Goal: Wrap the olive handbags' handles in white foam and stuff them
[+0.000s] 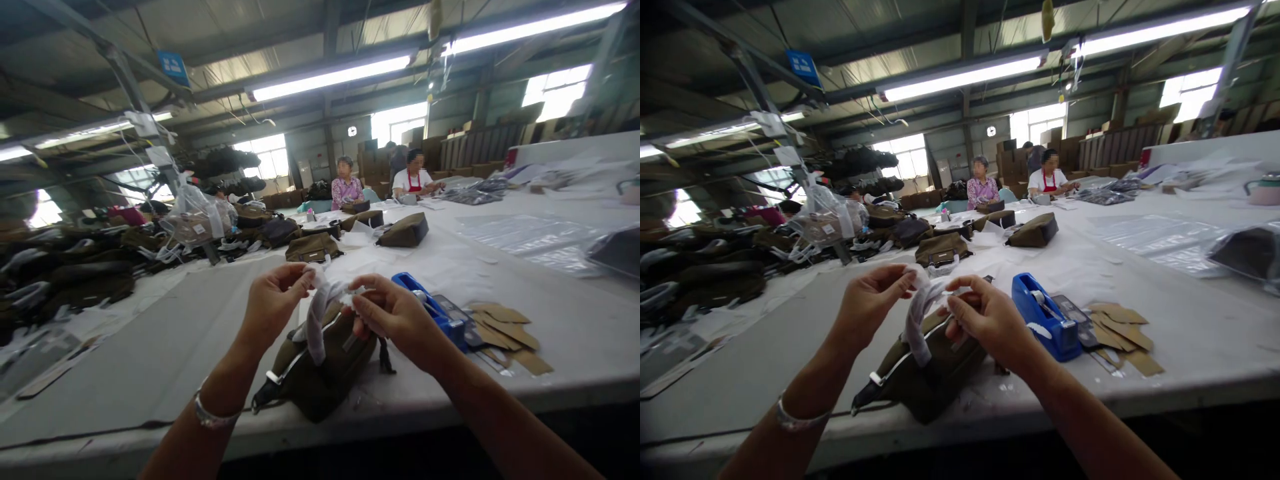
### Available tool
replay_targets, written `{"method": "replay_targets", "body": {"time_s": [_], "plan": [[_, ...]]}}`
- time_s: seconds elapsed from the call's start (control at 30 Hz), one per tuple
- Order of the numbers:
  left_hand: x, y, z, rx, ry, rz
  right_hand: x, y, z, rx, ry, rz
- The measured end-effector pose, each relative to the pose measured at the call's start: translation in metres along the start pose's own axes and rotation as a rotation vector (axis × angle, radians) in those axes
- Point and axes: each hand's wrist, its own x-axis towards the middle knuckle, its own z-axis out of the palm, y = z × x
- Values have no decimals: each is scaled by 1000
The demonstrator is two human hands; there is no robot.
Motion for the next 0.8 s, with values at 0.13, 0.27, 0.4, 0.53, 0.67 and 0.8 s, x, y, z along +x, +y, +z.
{"method": "replay_targets", "body": {"time_s": [0.13, 0.27, 0.4, 0.53, 0.67, 0.8], "plan": [[3, 9, 2, -6, -40, 50, 4, -15, -4, 89, -115, 50], [2, 8, 4, -76, -27, 49, 10, -22, -5, -176, -120, -112], [0, 8, 4, -127, -33, 35, 13, -23, -5, -256, -197, -171], [-2, 10, 4, -143, -44, 24, 16, -25, -1, -316, -96, -254], [-3, 12, 5, -132, -9, 48, 16, -32, 9, -435, 97, -420], [-5, 12, 6, -130, 37, 97, 20, -33, 19, -236, 74, -212]]}}
